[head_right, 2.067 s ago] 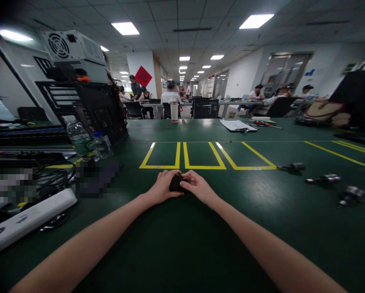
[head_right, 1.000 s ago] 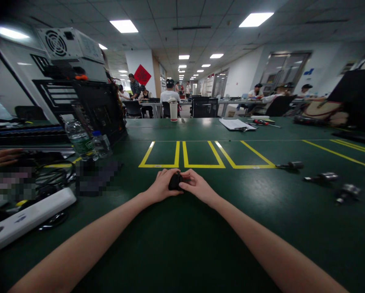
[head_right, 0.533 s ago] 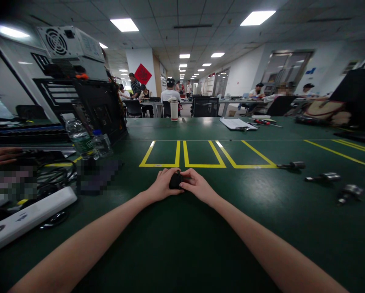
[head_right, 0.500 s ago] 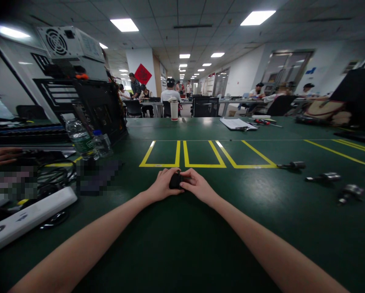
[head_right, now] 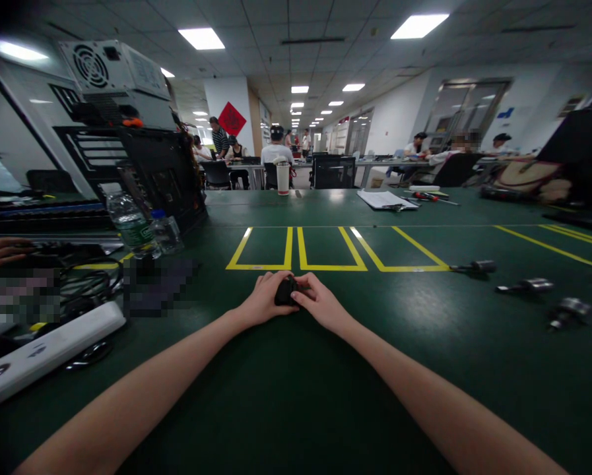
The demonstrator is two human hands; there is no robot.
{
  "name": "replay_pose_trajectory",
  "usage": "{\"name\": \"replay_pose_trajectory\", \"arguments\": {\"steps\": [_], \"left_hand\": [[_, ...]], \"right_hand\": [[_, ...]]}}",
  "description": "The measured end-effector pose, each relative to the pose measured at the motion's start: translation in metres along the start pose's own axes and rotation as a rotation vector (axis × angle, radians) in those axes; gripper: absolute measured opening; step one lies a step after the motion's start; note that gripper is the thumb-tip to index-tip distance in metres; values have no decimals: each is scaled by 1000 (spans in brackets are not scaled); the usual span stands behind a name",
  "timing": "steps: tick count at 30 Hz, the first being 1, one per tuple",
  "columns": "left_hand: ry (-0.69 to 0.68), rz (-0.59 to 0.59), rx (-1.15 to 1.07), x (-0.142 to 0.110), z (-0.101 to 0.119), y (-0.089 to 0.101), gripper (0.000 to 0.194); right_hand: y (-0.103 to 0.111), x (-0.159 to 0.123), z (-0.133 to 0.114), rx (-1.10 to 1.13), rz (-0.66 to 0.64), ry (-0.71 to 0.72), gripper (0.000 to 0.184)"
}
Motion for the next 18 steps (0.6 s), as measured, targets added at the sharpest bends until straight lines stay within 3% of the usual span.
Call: {"name": "replay_pose_trajectory", "arguments": {"steps": [7,11,14,18], "left_hand": [[5,-3,-13,0,0,0,65],[18,-22,-14,0,1,0,64],[20,-26,-15,0,1,1,63],[18,-30,-15,0,2,2,62]], "right_hand": [[-1,-1,-4,-18,65,53,16],[4,2,4,-58,109,17,24],[4,2,6,-76,80,-33,25],[-1,-2,-1,-17,25,13,24]]}}
Point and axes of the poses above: each hand's wrist, its own x-axis towards the middle knuckle, its own y-axis out of the back of the hand, z = x × y, the point moved 6 cm from there along x, towards the middle knuckle, and after that the axes turned 9 degrees about x, right-handed, at the moved point
